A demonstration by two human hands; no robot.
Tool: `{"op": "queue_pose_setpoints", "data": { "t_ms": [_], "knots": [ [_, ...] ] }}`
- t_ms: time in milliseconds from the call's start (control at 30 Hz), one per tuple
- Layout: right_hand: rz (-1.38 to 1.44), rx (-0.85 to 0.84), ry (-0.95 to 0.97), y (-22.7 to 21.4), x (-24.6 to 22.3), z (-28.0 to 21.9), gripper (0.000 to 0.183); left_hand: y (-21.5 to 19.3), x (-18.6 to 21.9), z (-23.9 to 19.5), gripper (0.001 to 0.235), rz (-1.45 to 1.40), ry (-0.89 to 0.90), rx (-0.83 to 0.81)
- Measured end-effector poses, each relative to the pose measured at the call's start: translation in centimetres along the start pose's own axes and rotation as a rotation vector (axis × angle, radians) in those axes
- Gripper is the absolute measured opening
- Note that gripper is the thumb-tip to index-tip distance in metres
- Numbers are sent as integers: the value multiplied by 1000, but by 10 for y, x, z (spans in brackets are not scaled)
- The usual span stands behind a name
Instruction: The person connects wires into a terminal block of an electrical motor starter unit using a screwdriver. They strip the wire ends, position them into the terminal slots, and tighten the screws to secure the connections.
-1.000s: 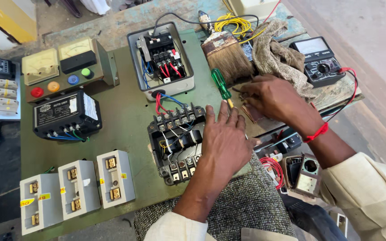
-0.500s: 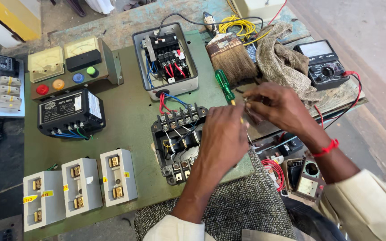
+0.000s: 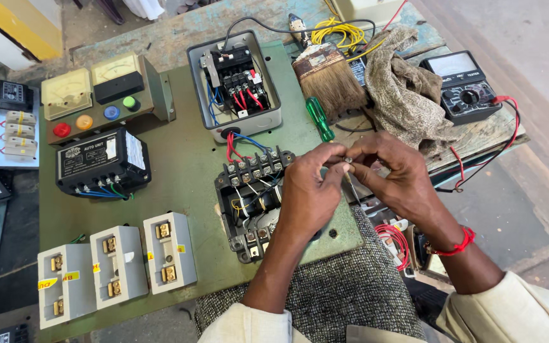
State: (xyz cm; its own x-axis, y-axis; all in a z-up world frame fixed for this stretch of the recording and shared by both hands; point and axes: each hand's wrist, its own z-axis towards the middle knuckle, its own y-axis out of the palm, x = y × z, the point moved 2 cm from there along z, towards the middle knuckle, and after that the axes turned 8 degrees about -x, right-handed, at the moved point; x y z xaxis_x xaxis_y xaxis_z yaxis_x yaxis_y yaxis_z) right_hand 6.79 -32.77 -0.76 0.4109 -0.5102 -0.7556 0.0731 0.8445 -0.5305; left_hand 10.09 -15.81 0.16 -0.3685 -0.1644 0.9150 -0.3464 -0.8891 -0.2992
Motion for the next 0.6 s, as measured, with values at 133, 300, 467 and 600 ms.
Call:
{"op": "queue_pose_setpoints", "data": {
  "t_ms": [133, 300, 467, 600],
  "knots": [
    [-42, 35, -56, 1, -5, -1, 20, 1, -3, 1, 28, -107, 1, -40],
    [45, 31, -10, 4, 0, -6, 24, 1, -4, 0, 18, -124, -38, -61],
    [160, 43, 121, -4, 13, -9, 30, 3, -6, 0, 14, -145, -42, -61],
    [-299, 97, 219, -29, 16, -3, 30, 3, -6, 0, 14, -137, -14, -43]
  ]
}}
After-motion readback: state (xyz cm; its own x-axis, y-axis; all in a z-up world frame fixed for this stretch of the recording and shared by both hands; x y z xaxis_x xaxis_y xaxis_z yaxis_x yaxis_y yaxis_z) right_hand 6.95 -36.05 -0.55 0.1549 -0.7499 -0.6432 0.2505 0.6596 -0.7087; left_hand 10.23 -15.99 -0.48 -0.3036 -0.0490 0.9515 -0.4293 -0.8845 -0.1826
